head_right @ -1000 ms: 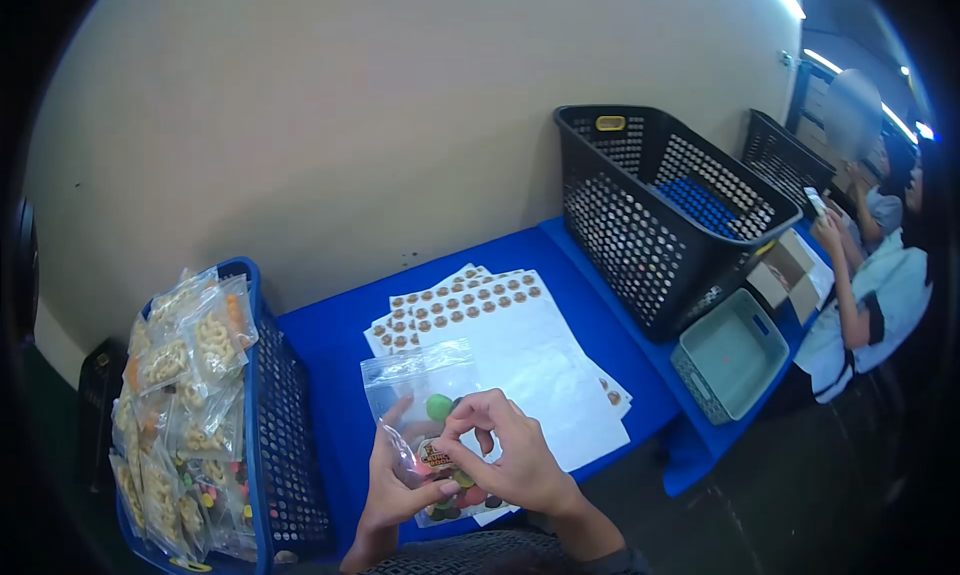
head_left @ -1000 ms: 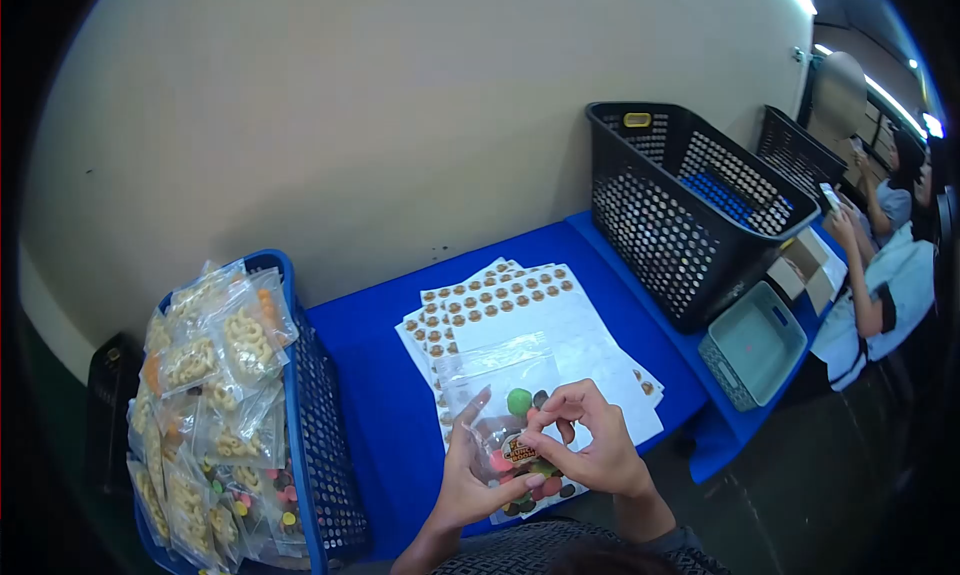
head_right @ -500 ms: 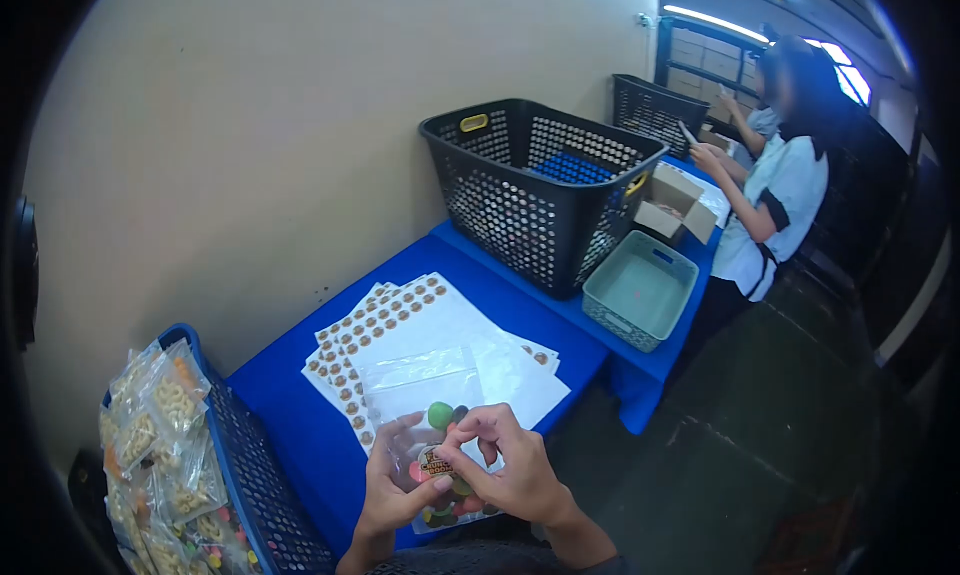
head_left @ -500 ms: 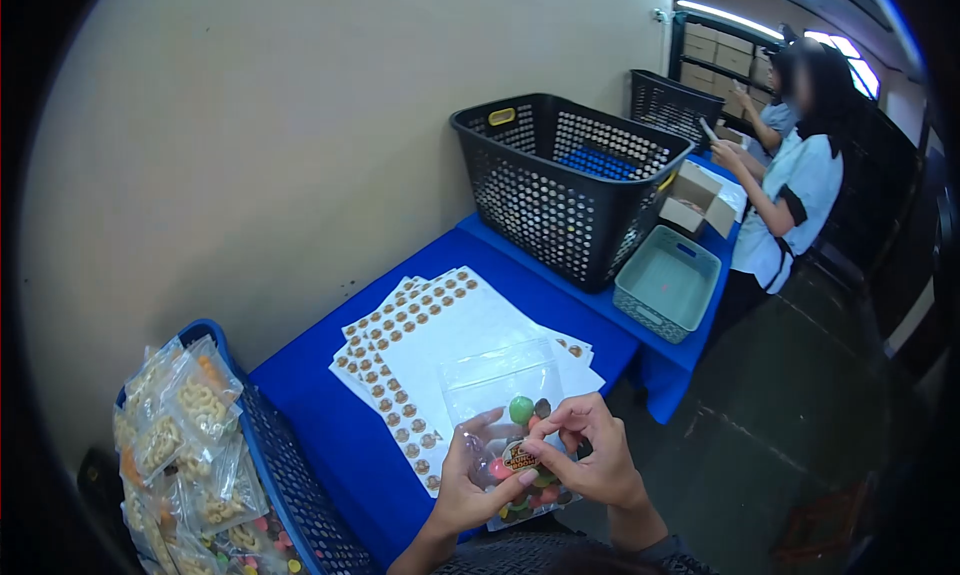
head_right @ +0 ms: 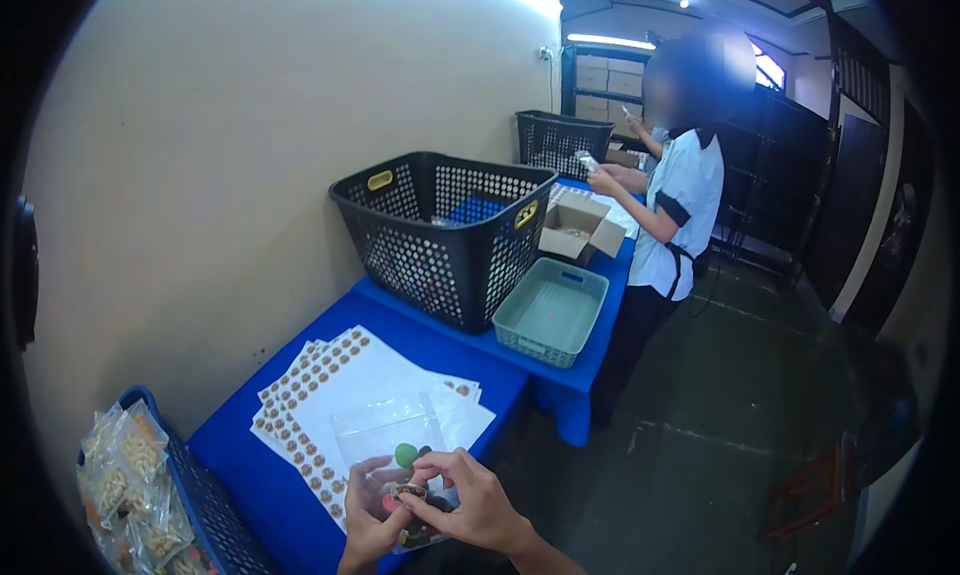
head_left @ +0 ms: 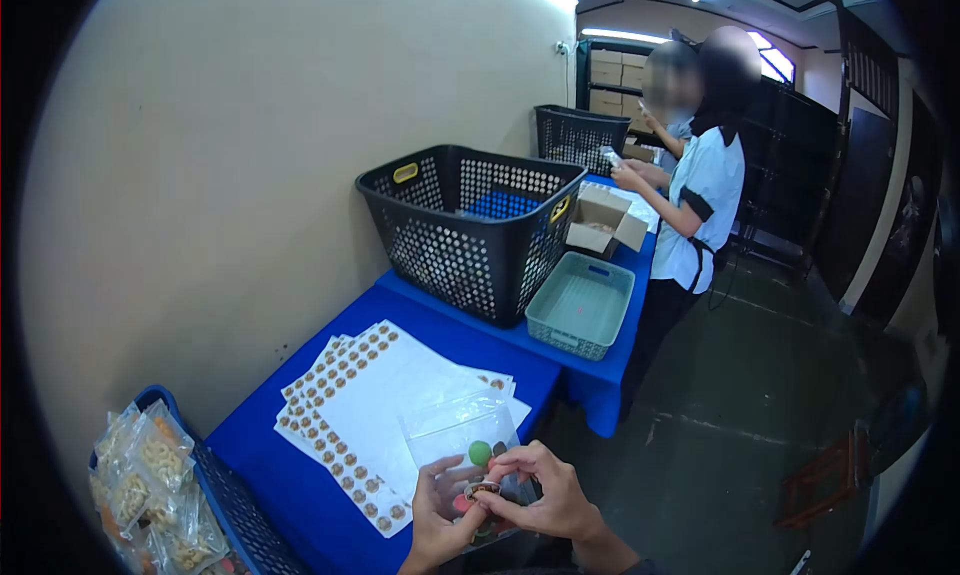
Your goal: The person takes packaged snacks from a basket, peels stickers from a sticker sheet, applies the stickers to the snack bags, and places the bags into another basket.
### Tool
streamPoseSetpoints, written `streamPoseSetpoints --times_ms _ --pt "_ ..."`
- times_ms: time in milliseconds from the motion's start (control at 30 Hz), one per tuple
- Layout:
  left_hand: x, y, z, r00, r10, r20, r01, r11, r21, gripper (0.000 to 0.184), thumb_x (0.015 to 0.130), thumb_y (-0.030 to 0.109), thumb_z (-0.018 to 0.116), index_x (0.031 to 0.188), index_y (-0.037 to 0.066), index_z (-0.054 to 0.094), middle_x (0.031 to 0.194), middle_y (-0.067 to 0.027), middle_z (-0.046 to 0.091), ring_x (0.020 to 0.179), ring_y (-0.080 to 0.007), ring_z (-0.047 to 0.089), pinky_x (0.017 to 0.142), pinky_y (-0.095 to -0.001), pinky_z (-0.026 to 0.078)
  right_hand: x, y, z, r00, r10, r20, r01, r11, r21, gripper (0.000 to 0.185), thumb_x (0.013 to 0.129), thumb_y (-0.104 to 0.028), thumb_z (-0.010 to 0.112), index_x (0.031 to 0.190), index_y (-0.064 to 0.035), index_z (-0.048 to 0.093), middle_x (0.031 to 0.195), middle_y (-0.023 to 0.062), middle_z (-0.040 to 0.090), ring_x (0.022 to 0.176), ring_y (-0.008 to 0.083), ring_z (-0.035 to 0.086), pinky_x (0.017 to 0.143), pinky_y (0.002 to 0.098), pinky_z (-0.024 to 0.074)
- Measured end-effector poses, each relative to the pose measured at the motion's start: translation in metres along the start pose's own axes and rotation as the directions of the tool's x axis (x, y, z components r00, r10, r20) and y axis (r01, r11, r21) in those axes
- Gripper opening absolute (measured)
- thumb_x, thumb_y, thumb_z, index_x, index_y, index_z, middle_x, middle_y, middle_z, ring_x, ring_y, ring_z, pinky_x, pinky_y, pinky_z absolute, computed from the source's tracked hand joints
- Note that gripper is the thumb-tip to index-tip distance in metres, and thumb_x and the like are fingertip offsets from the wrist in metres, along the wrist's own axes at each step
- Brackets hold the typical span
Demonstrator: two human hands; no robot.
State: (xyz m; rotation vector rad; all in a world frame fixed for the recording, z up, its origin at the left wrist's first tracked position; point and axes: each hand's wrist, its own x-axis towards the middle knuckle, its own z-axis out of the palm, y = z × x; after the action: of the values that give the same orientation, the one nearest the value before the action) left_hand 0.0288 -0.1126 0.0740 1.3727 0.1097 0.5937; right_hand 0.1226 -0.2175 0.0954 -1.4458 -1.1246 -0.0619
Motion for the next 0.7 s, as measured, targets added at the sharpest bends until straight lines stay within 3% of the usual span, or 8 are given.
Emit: streamPoseSetpoints --times_ms 100,133,300,367,433,500,633,700 --pt "0.007 -0.005 0.026 0.999 0.033 -0.013 -0.032 0.999 0.037 0.055 0.068 0.013 0.063 0.108 -0.002 0.029 0.094 -0.0179 0.049 0.08 -0.0193 0.053 0.07 -0.0281 0.043 -0.002 0.007 -0.024 1.0 -0.002 -0.01 0.002 1.0 -0.014 0.04 0.061 -0.007 0.071 0.093 -0.0053 0.046 0.072 0.0035 0.058 0.064 0.0068 0.054 0.052 0.0174 0.0394" --pt "0.008 -0.004 0.037 0.999 0.033 0.01 -0.033 0.999 0.035 0.05 0.071 0.007 0.059 0.111 -0.001 0.03 0.096 -0.0159 0.049 0.084 -0.0187 0.052 0.07 -0.027 0.044 -0.003 0.007 -0.033 0.999 0.018 -0.028 -0.018 1.0 0.017 0.039 0.062 -0.01 0.069 0.095 -0.0066 0.048 0.07 0.0031 0.055 0.061 0.0129 0.048 0.052 0.0232 0.0401" --pt "0.026 -0.021 0.088 0.992 0.03 0.126 -0.042 0.995 0.095 0.046 0.072 -0.001 0.054 0.111 0.0 0.031 0.099 -0.0132 0.049 0.09 -0.0185 0.051 0.077 -0.0282 0.042 -0.004 0.01 -0.089 0.986 -0.08 -0.145 0.046 0.973 -0.225 0.046 0.056 -0.014 0.075 0.093 -0.0063 0.047 0.07 0.0003 0.054 0.063 0.0075 0.049 0.055 0.0192 0.0389" --pt "0.036 -0.035 0.119 0.991 0.041 0.131 -0.054 0.994 0.092 0.045 0.072 0.0 0.054 0.111 0.0 0.032 0.098 -0.013 0.05 0.09 -0.0187 0.051 0.077 -0.0283 0.041 -0.002 0.017 -0.12 0.915 0.021 -0.403 -0.162 0.934 -0.319 0.048 0.055 -0.019 0.076 0.091 -0.0056 0.048 0.069 -0.0005 0.051 0.062 0.0075 0.047 0.058 0.0202 0.0383" --pt "0.044 -0.042 0.139 0.989 0.039 0.146 -0.054 0.994 0.098 0.045 0.072 0.001 0.055 0.11 -0.001 0.032 0.098 -0.0129 0.05 0.091 -0.0189 0.05 0.078 -0.0283 0.041 -0.01 0.034 -0.145 0.91 0.121 -0.397 -0.22 0.952 -0.214 0.037 0.062 -0.021 0.071 0.087 -0.003 0.051 0.069 0.0002 0.051 0.063 0.0089 0.047 0.063 0.0214 0.0383" --pt "0.05 -0.049 0.157 0.981 -0.022 0.192 0.016 0.999 0.033 0.045 0.072 0.002 0.056 0.11 -0.001 0.032 0.099 -0.0133 0.05 0.093 -0.0193 0.05 0.079 -0.0284 0.041 -0.021 0.057 -0.173 0.902 0.43 0.039 -0.417 0.892 -0.173 0.033 0.065 -0.03 0.067 0.073 0.0009 0.057 0.063 0.007 0.054 0.06 0.0119 0.05 0.053 0.0255 0.0407" --pt "0.057 -0.056 0.178 0.974 -0.063 0.216 0.041 0.994 0.104 0.047 0.071 0.003 0.057 0.11 -0.001 0.032 0.1 -0.0138 0.049 0.094 -0.0195 0.049 0.08 -0.029 0.04 -0.025 0.063 -0.195 0.897 0.419 0.14 -0.434 0.895 0.103 0.033 0.071 -0.029 0.063 0.072 0.0028 0.058 0.058 0.0047 0.054 0.053 0.0073 0.048 0.045 0.0244 0.0373" --pt "0.062 -0.069 0.182 0.969 -0.097 0.226 0.092 0.995 0.031 0.047 0.071 0.005 0.059 0.109 -0.002 0.032 0.1 -0.0133 0.049 0.093 -0.0193 0.05 0.079 -0.0293 0.04 -0.026 0.074 -0.205 0.883 0.413 0.221 -0.429 0.903 0.027 0.028 0.074 -0.025 0.06 0.076 0.0025 0.06 0.057 0.004 0.055 0.052 0.0071 0.05 0.045 0.023 0.0387"
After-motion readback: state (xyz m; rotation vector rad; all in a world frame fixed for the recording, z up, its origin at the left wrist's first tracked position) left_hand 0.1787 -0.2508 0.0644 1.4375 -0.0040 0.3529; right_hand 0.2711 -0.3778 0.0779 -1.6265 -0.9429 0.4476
